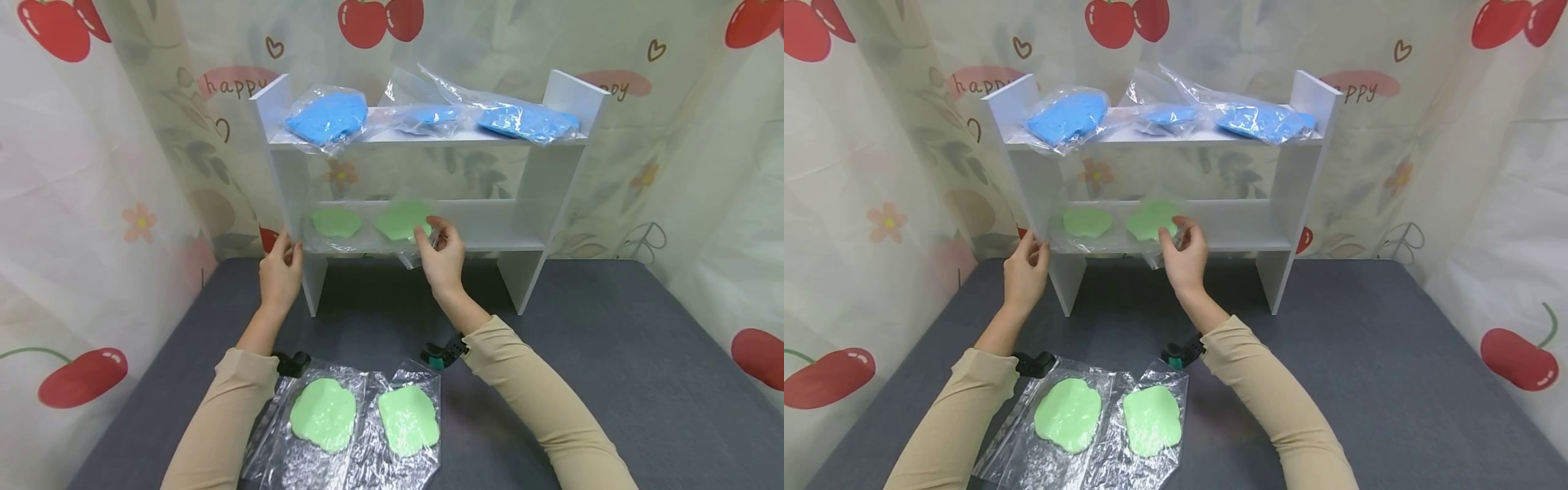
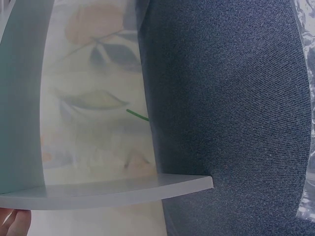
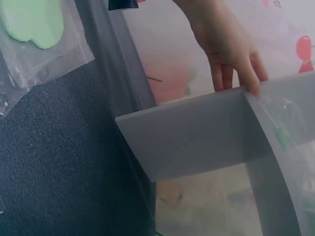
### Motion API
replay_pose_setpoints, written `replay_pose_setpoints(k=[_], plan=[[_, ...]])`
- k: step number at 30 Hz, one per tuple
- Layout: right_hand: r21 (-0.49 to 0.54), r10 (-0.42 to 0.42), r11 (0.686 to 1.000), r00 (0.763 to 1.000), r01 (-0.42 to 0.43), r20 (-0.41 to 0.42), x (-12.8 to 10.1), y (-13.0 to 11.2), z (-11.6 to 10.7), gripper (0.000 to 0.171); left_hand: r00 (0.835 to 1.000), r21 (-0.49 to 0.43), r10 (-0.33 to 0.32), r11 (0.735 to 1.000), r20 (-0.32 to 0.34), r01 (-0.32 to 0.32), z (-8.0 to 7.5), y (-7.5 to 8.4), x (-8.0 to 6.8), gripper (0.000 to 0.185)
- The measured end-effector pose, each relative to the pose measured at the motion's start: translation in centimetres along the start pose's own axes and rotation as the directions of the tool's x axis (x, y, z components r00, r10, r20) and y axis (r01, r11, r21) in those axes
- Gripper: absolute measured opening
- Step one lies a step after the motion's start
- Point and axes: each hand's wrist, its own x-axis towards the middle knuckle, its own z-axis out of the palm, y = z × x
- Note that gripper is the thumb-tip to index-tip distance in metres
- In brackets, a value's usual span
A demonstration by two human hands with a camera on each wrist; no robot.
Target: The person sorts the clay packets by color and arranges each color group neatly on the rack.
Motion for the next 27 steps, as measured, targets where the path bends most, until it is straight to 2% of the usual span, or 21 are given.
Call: replay_pose_setpoints(k=[5, 11, 19, 27], plan=[[-0.024, 0.040, 0.999, 0.995, -0.038, 0.096, 0.0, -0.1, -0.1, 0.029, 1.000, 0.005, 0.000, 1.000, 0.000, 0.000, 0.0, -0.1, 0.0, 0.046], [-0.091, 0.083, 0.993, 0.983, -0.069, 0.166, 0.2, -0.5, -0.4, 0.031, 1.000, 0.008, 0.000, 1.000, 0.001, 0.000, 0.1, -0.1, 0.0, 0.045], [-0.140, 0.191, 0.977, 0.946, -0.159, 0.260, 0.5, -0.8, -0.9, 0.033, 1.000, 0.006, 0.015, 1.000, -0.001, -0.015, 0.1, -0.1, 0.0, 0.045], [-0.187, 0.243, 0.964, 0.914, -0.190, 0.325, 0.6, -0.9, -1.0, 0.035, 1.000, 0.002, 0.018, 1.000, 0.005, -0.018, 0.0, -0.1, 0.0, 0.043]])
